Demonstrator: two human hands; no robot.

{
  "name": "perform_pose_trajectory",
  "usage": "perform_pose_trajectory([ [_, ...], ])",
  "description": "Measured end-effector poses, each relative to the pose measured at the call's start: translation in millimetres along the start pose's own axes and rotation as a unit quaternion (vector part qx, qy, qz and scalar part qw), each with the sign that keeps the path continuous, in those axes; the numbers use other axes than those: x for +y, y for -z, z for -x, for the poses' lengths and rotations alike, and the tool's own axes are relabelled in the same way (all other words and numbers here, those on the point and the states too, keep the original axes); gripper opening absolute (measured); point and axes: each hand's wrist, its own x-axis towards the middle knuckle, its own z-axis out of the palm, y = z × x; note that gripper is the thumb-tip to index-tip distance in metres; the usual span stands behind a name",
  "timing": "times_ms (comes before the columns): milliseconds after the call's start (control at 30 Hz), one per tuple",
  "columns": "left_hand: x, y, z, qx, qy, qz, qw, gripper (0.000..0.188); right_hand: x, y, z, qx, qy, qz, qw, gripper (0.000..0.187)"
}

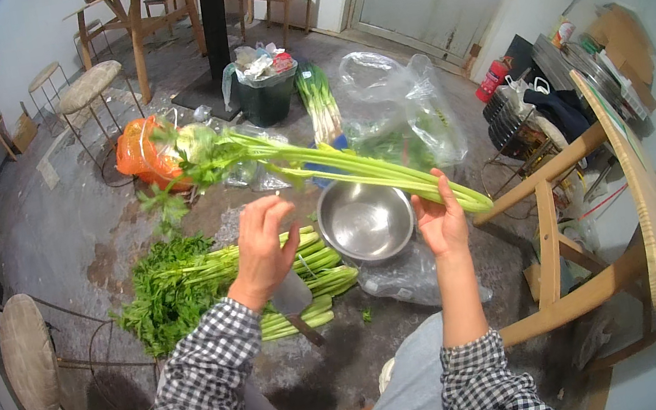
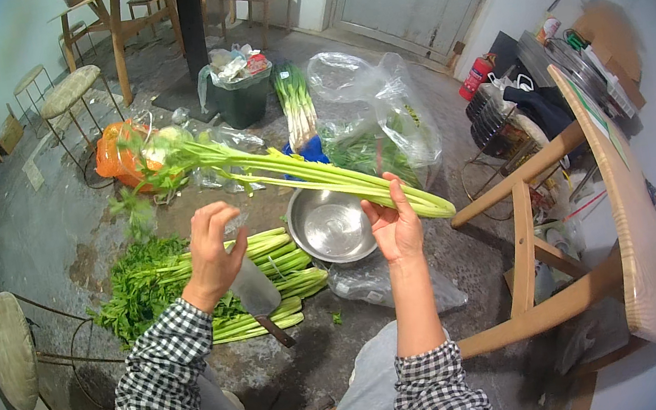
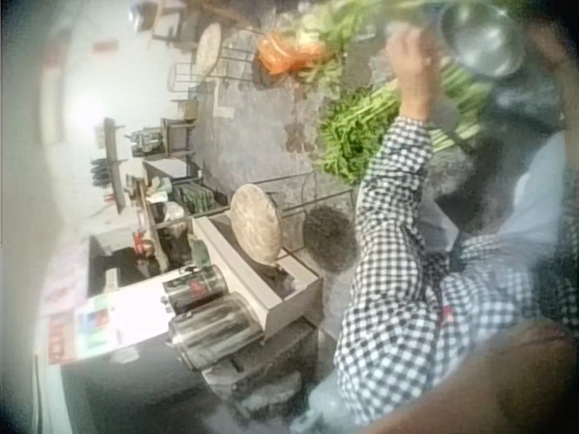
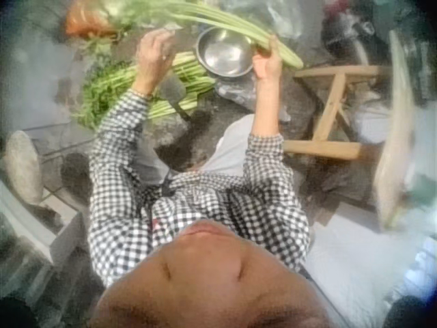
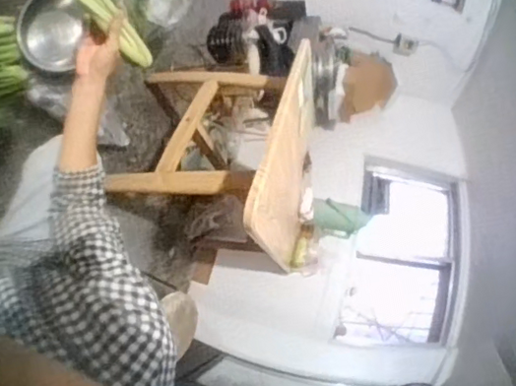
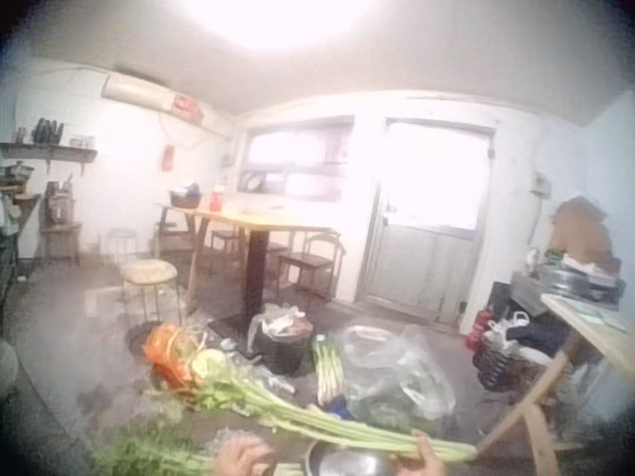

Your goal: The person unpacks a bundle of celery, removes the leaves by hand, and places them in a metal bowl. They then use a knife to trim the ends of the celery stalks and continue trimming more stalks.

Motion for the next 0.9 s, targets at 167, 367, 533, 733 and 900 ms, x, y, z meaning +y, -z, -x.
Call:
perform_pose_trajectory([
  [167, -11, -2, 1, -0.007, -0.043, -0.098, 0.994, 0.057, 11, -12, -1, 0.013, -0.013, 0.036, 0.999, 0.024],
  [367, -22, -7, 3, -0.039, -0.031, -0.052, 0.997, 0.036, 24, -13, -7, 0.061, -0.026, 0.068, 0.995, 0.025],
  [533, -23, -14, 6, -0.034, 0.019, -0.002, 0.999, 0.023, 25, -14, -11, 0.07, -0.034, 0.066, 0.995, 0.022],
  [733, -26, -23, 12, -0.108, 0.099, 0.077, 0.986, 0.013, 30, -20, -17, 0.106, -0.009, 0.058, 0.993, 0.02],
  [900, -26, -25, 18, -0.204, 0.172, 0.123, 0.956, 0.016, 37, -27, -20, 0.092, 0.025, 0.064, 0.993, 0.021],
])
